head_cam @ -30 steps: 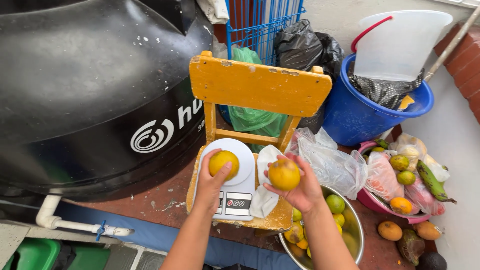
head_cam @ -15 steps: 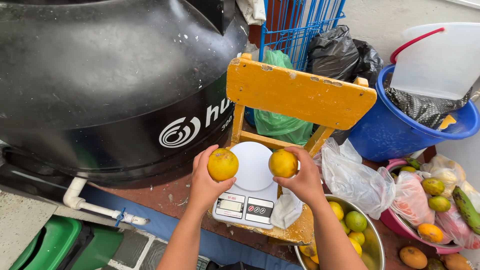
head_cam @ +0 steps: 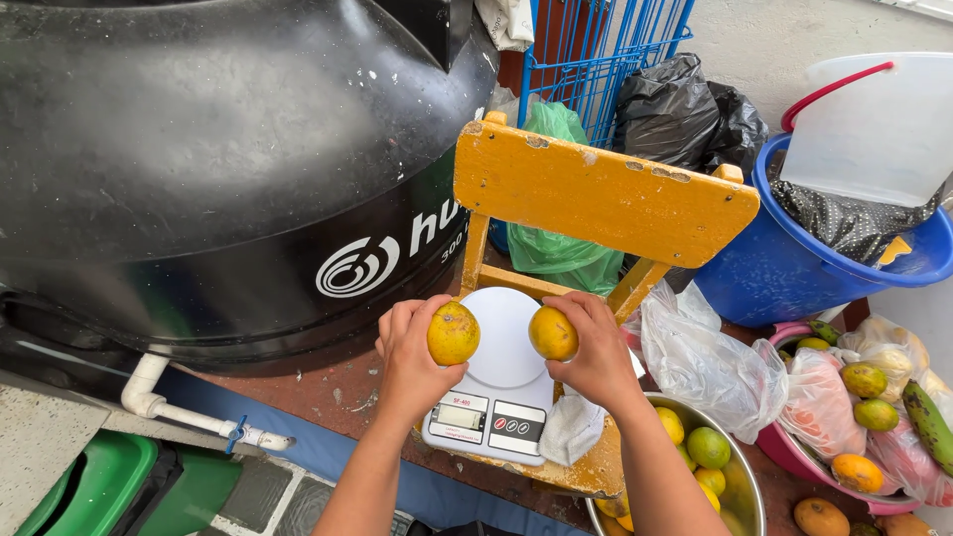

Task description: Cleaning and weighing various fruits such as oranges and avocados using a digital scale.

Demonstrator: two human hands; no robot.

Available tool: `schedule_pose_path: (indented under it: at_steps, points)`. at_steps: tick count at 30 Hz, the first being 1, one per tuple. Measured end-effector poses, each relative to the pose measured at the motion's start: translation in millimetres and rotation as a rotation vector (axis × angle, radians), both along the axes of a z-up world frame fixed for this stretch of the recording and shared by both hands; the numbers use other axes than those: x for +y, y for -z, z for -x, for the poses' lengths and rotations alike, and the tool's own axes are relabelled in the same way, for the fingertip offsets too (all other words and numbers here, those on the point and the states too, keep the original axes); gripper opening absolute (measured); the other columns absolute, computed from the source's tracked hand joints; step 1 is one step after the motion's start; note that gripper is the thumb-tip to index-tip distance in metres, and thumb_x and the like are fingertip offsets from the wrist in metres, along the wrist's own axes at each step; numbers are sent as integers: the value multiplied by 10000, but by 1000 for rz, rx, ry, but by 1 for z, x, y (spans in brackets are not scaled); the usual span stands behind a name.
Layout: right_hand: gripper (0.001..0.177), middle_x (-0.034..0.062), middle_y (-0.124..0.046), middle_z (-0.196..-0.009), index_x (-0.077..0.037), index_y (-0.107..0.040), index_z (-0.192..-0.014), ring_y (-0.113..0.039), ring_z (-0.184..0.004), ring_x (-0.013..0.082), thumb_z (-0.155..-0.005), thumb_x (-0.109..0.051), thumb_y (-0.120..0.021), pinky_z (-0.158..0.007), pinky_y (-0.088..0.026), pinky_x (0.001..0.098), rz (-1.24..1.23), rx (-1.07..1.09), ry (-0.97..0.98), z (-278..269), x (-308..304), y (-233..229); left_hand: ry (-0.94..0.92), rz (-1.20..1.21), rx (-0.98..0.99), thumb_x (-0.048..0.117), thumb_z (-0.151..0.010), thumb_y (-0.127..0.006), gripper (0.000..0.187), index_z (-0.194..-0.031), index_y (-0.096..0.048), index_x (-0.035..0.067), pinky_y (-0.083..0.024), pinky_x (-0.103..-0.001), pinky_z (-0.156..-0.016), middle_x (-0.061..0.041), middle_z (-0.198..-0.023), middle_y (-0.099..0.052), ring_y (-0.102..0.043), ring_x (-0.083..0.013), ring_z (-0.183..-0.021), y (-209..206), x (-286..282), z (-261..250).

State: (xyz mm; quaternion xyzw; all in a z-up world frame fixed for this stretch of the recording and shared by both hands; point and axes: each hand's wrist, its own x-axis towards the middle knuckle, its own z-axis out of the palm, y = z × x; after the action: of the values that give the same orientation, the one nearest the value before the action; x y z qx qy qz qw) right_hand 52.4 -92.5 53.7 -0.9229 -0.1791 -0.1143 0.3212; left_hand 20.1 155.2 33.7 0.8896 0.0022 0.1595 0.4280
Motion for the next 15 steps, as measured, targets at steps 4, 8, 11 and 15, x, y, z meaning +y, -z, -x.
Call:
schedule_pose_path:
  at_steps: [4,8,11,15]
  points:
    - [824,118,-525,-1270,-155,-613,-1305,-541,-1215,294,-522,-81,-858,-1036,-450,397,-169,128,-10,-5,-22,16,9,17,-12,87,-514,-899,872,-1313,-580,221,-327,-466,-1088,-53,-1249,-505,-416,-296,-1285,7,-1,-3]
    - [750,111,-602,-1205,-135,-616,-1330,-607,-1125,249,-611,-106,-828,-982,-495,363,-505,524,104,-1,-61,46,61,100,51,82,-523,-896,863,-1317,-582,211,-426,-420,-1039,-64,-1249,-504,-502,-298,-1233,7,-4,-3]
    - [719,104,-673,-1156,-102,-622,-1328,-650,-1069,235,-634,-133,-805,-939,-520,352,-687,753,116,7,-93,58,149,188,52,79,-523,-896,854,-1310,-584,192,-486,-390,-1002,-75,-1240,-508,-564,-297,-1196,11,-14,-4]
    - [727,132,-689,-1130,-93,-628,-1302,-673,-1037,249,-608,-174,-829,-868,-555,387,-482,871,202,12,-89,69,222,194,45,61,-530,-899,849,-1311,-587,176,-480,-386,-1012,-93,-1232,-500,-561,-310,-1196,11,-33,-7]
